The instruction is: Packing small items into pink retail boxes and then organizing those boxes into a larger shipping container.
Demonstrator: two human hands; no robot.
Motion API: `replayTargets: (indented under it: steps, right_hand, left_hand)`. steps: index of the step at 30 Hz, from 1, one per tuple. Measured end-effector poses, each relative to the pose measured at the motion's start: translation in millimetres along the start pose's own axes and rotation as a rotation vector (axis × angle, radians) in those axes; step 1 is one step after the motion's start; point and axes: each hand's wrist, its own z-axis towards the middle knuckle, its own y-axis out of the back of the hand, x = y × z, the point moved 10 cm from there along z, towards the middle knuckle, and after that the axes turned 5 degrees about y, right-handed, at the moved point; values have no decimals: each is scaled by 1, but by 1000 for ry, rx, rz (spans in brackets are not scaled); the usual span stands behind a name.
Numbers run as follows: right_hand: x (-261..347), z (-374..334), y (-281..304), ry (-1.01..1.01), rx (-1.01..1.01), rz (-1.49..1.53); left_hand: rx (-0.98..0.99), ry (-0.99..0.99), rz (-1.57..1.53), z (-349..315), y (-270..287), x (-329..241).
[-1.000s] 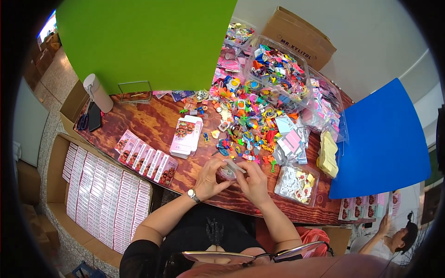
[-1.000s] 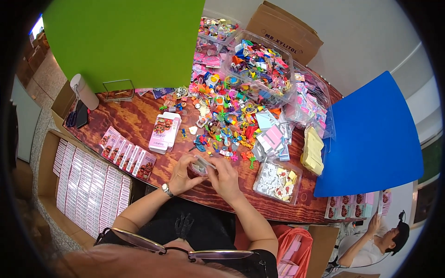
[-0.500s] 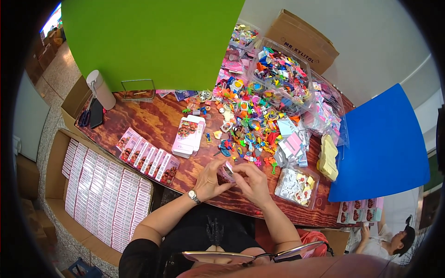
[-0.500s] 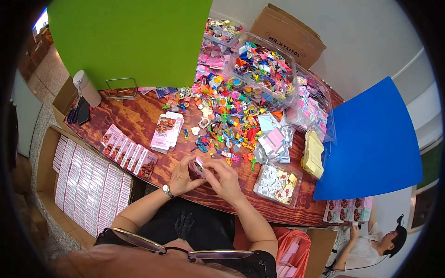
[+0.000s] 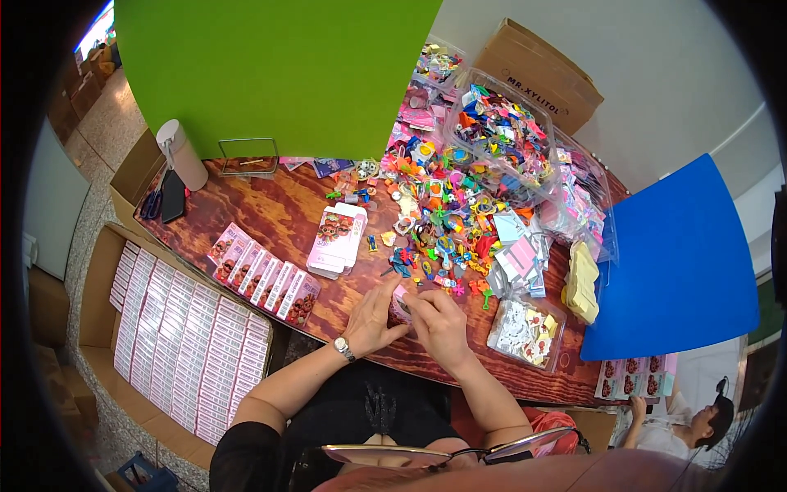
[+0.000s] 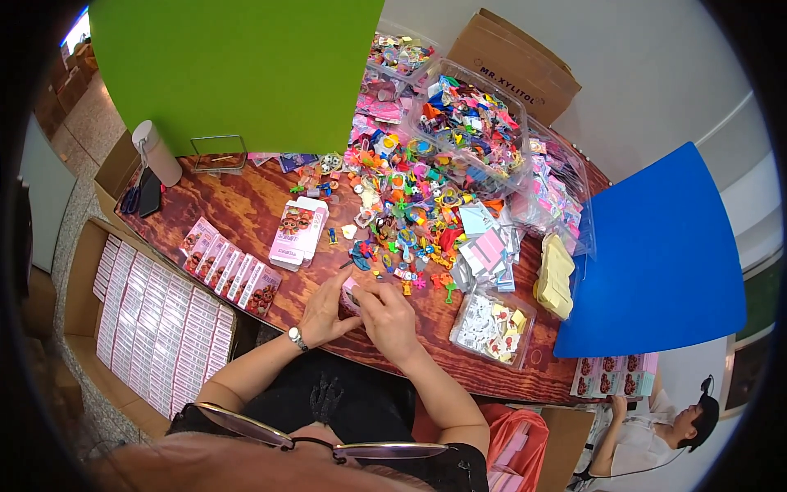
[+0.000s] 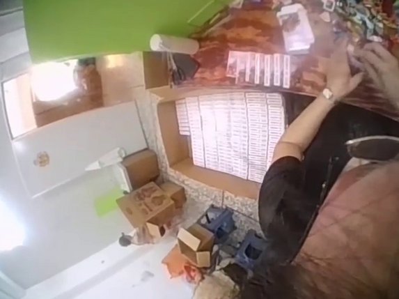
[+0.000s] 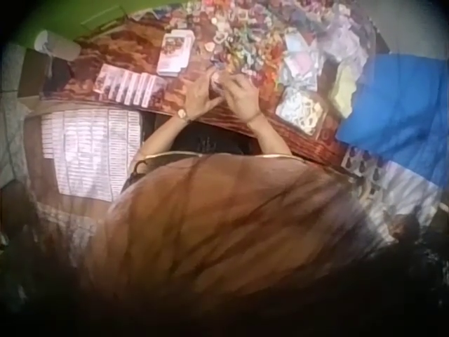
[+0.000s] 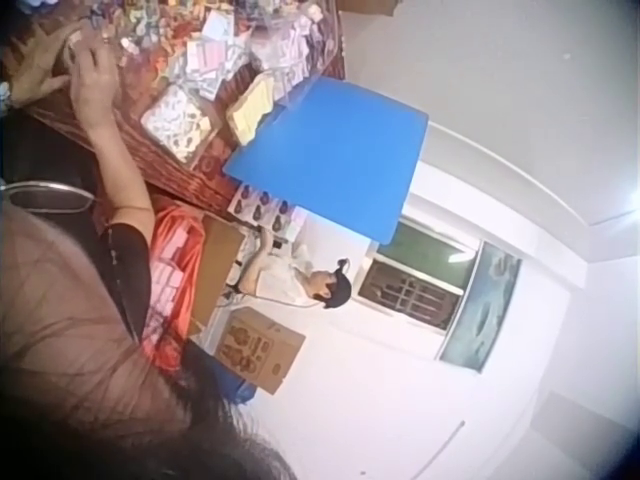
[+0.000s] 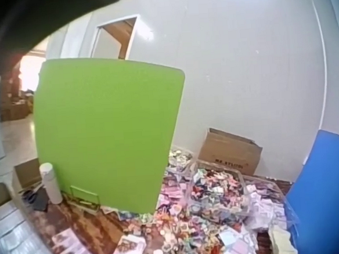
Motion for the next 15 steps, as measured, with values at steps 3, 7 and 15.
replayTargets:
  steps: [3, 7, 15]
  right_hand:
    - [2, 0, -2, 37, 25, -3]
    - [-6, -5, 1, 11, -25, 122]
    - [-6, -23, -4, -50, -130, 97]
  left_hand:
    - [15, 33, 15, 0, 0, 2]
    - [-28, 55, 5, 3, 7, 4]
    - [-58, 38, 39, -4, 5, 4]
